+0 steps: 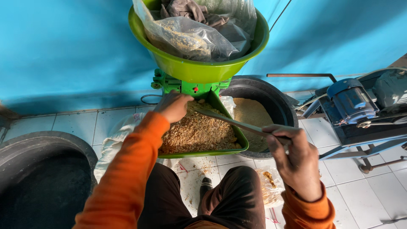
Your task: The person sits on the floor at a green grain grinding machine and uses a wooden scoop to move freshly ground grain from the machine's discharge tray. They occasionally stir the ground powder in a large black basin and adjust material in the tray as the machine outputs ground grain.
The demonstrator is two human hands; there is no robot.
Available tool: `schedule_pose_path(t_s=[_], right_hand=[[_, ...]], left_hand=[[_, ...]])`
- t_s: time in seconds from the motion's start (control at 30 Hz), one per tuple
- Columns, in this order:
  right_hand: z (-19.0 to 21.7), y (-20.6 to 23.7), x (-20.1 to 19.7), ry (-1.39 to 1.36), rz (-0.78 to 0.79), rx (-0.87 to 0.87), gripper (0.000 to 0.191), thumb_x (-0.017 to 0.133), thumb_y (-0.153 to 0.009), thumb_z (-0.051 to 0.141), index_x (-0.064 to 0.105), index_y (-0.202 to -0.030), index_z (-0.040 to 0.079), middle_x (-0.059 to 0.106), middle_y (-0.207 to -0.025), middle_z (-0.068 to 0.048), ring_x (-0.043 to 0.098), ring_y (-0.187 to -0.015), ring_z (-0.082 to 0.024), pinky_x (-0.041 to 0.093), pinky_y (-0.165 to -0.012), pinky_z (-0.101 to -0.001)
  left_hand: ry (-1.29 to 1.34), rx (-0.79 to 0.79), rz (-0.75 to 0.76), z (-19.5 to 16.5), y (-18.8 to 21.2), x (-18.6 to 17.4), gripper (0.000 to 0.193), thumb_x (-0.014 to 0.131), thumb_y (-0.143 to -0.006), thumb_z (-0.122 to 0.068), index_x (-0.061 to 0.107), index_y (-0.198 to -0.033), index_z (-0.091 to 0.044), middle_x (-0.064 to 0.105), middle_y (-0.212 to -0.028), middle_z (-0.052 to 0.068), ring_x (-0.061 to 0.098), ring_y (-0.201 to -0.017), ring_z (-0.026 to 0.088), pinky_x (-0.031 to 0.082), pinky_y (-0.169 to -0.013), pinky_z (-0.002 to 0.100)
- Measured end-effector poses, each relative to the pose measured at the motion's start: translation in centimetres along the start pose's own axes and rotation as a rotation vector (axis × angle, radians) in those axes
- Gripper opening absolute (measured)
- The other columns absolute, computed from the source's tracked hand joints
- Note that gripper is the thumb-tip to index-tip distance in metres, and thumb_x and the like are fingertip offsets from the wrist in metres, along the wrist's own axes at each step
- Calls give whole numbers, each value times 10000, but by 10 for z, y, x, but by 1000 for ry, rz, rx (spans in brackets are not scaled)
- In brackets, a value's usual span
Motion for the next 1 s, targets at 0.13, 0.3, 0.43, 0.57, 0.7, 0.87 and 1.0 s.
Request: schedule_pose_path(t_s=[0.13,0.3,0.43,0.57,0.7,0.87,1.0], right_hand=[[-19,-15,31,-62,86,-35,107,639,-988,26,550,-1039,-4,779,-1061,-137,696,-643,-106,536,-517,-227],[-15,-15,58,-57,83,-109,137,654,-983,19,546,-1061,-11,755,-989,-137,748,-757,-177,579,-641,-293],[-1,-18,73,17,125,-86,149,678,-966,19,560,-1052,-9,736,-944,-138,749,-734,-220,578,-621,-319],[27,-19,76,-10,72,-219,166,660,-944,-26,553,-1071,-28,712,-1054,-174,745,-850,-271,603,-700,-332],[39,-22,82,31,90,-277,192,670,-919,-51,545,-1064,-47,685,-1029,-182,710,-874,-318,586,-749,-377],[34,-24,89,48,122,-269,200,684,-896,-48,562,-1054,-48,688,-1007,-186,712,-846,-310,589,-729,-378],[21,-24,112,24,164,-188,153,679,-940,-33,565,-1042,-33,713,-1017,-162,737,-834,-282,612,-725,-355]], left_hand=[[-13,68,-344,-23,67,-15,354,504,-954,-86,677,-1256,-17,702,-1293,177,666,-1176,393,493,-1107,471],[-73,6,-486,-40,113,-23,420,514,-1051,-274,632,-1342,4,647,-1350,241,567,-1291,453,421,-1096,510],[-37,-64,-401,-37,114,-23,469,471,-1087,-357,632,-1330,11,640,-1350,239,562,-1308,442,426,-1115,507],[-97,-69,-383,-37,114,-25,503,457,-1068,-394,644,-1307,8,649,-1342,216,550,-1312,434,414,-1105,535],[-94,-104,-360,-34,115,-24,492,472,-1065,-400,660,-1283,-1,647,-1342,207,530,-1331,436,399,-1103,553],[-92,-96,-350,-33,114,-25,479,486,-1056,-392,664,-1274,-4,647,-1350,184,532,-1344,424,399,-1120,550],[-85,-79,-357,-34,114,-26,484,494,-1053,-393,665,-1281,-3,632,-1378,193,528,-1336,423,397,-1107,558]])
Point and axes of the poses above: each hand's wrist, its own y-axis away from the middle knuckle, its own x-axis out of the palm, z = x × y, the point moved 8 cm from there along -y, towards the middle knuckle
